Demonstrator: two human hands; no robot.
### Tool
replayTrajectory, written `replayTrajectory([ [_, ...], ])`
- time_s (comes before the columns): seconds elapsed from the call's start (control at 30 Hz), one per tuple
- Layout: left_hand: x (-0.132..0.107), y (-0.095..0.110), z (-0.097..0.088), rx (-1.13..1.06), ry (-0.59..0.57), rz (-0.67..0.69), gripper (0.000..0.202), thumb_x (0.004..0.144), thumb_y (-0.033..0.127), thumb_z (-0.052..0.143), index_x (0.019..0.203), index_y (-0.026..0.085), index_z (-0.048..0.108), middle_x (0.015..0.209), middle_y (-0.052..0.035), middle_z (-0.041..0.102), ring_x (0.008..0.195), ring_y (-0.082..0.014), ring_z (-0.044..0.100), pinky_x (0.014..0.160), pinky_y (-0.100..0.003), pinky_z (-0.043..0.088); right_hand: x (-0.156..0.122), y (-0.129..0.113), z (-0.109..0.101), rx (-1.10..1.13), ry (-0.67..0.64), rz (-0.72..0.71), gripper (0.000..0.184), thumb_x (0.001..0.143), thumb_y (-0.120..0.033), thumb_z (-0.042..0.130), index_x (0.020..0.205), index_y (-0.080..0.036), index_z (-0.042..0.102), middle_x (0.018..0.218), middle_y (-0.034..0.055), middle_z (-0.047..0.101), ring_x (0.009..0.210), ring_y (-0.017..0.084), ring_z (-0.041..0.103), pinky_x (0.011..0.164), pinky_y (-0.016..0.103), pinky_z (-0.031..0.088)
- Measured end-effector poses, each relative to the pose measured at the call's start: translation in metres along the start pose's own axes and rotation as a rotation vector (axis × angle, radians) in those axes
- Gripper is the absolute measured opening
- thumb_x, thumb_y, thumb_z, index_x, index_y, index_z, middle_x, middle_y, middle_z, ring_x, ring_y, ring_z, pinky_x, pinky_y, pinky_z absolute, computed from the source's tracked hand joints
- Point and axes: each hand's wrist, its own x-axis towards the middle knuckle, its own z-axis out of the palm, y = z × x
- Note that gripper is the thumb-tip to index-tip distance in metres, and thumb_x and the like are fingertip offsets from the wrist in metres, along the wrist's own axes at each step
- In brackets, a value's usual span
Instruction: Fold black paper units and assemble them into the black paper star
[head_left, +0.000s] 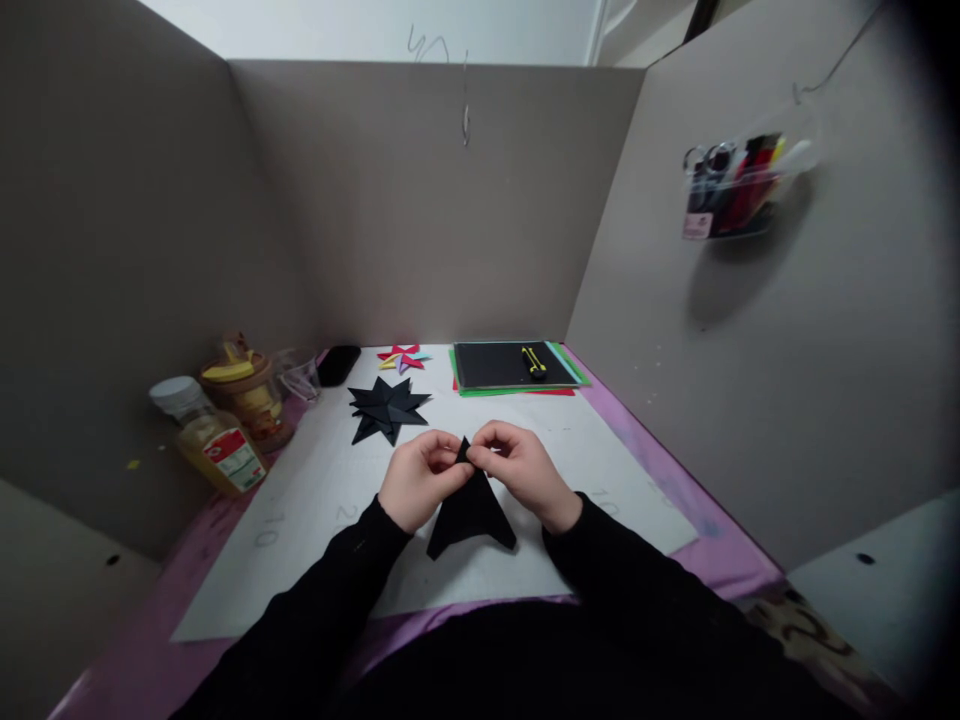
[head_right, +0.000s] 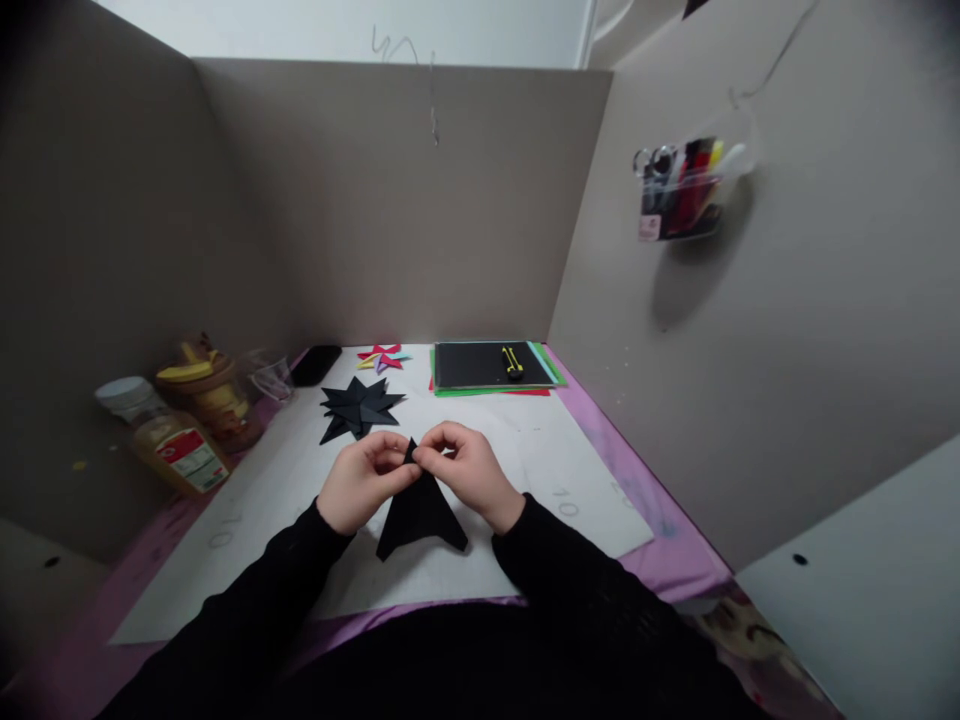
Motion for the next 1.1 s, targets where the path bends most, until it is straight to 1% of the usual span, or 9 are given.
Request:
replayTrajectory([
  [0.1, -0.004, 0.000, 0.003, 0.067, 0.027, 0.080, 0.027, 0.065, 0.022, 0.066, 0.083, 0.018, 0.046, 0.054, 0.0059, 0.058, 0.045, -0.0067, 0.048, 0.046, -0.017, 0.034, -0.003, -0.005, 0.002, -0.066, 0.034, -0.048, 0.010, 0.075, -0.024, 0.060, 0.068, -0.017, 0.057, 0.070, 0.0007, 0.056, 0.065, 0.012, 0.052, 0.059, 0.025, 0.042],
  [0.2, -0.009, 0.000, 0.006, 0.191, 0.078, 0.159, 0.023, 0.068, 0.021, 0.064, 0.081, 0.019, 0.046, 0.057, 0.0051, 0.059, 0.048, -0.0075, 0.050, 0.050, -0.019, 0.037, -0.006, -0.008, 0.003, -0.119, 0.053, -0.105, 0.011, 0.076, -0.022, 0.057, 0.067, -0.017, 0.056, 0.069, 0.0009, 0.055, 0.064, 0.013, 0.051, 0.060, 0.025, 0.041],
  [0.3, -0.012, 0.001, 0.007, 0.252, 0.093, 0.196, 0.022, 0.069, 0.022, 0.062, 0.083, 0.020, 0.046, 0.059, 0.0049, 0.060, 0.049, -0.0086, 0.051, 0.052, -0.020, 0.039, -0.008, -0.008, 0.004, -0.153, 0.069, -0.160, 0.012, 0.078, -0.021, 0.054, 0.067, -0.017, 0.056, 0.069, 0.0011, 0.055, 0.064, 0.013, 0.050, 0.061, 0.026, 0.041],
  [0.53, -0.013, 0.002, 0.007, 0.284, 0.080, 0.215, 0.025, 0.070, 0.020, 0.060, 0.088, 0.021, 0.041, 0.059, 0.0060, 0.059, 0.050, -0.0091, 0.051, 0.053, -0.020, 0.040, -0.007, -0.010, 0.006, -0.154, 0.101, -0.210, 0.013, 0.079, -0.018, 0.054, 0.066, -0.018, 0.055, 0.068, 0.0009, 0.055, 0.065, 0.013, 0.051, 0.061, 0.026, 0.040],
  [0.73, -0.014, -0.001, 0.010, 0.304, 0.078, 0.229, 0.024, 0.070, 0.018, 0.058, 0.088, 0.021, 0.043, 0.058, 0.0067, 0.058, 0.049, -0.0088, 0.050, 0.052, -0.020, 0.040, -0.012, -0.006, 0.008, -0.326, 0.153, -0.381, 0.015, 0.083, -0.017, 0.046, 0.069, -0.019, 0.052, 0.070, 0.0013, 0.052, 0.067, 0.014, 0.049, 0.065, 0.028, 0.040],
  [0.8, -0.015, -0.002, 0.010, 0.301, 0.072, 0.233, 0.024, 0.069, 0.017, 0.058, 0.087, 0.021, 0.043, 0.058, 0.0068, 0.057, 0.049, -0.0087, 0.050, 0.053, -0.020, 0.040, -0.012, -0.004, 0.009, -0.367, 0.158, -0.412, 0.015, 0.083, -0.016, 0.043, 0.070, -0.019, 0.050, 0.070, 0.0013, 0.050, 0.068, 0.015, 0.048, 0.065, 0.029, 0.039],
  [0.97, -0.015, -0.001, 0.011, 0.285, 0.027, 0.213, 0.028, 0.066, 0.014, 0.057, 0.089, 0.021, 0.043, 0.057, 0.0078, 0.055, 0.050, -0.0082, 0.049, 0.052, -0.019, 0.039, -0.011, -0.002, 0.010, -0.386, 0.130, -0.412, 0.015, 0.082, -0.016, 0.042, 0.068, -0.019, 0.047, 0.067, 0.0003, 0.047, 0.066, 0.014, 0.046, 0.063, 0.029, 0.037],
  [1.1, -0.013, 0.001, 0.010, 0.162, -0.068, 0.138, 0.035, 0.064, 0.016, 0.061, 0.091, 0.021, 0.039, 0.053, 0.0102, 0.051, 0.046, -0.0078, 0.047, 0.048, -0.018, 0.036, -0.005, -0.006, 0.007, -0.324, 0.149, -0.344, 0.016, 0.082, -0.017, 0.043, 0.066, -0.019, 0.047, 0.066, 0.0001, 0.048, 0.064, 0.014, 0.046, 0.062, 0.028, 0.038],
])
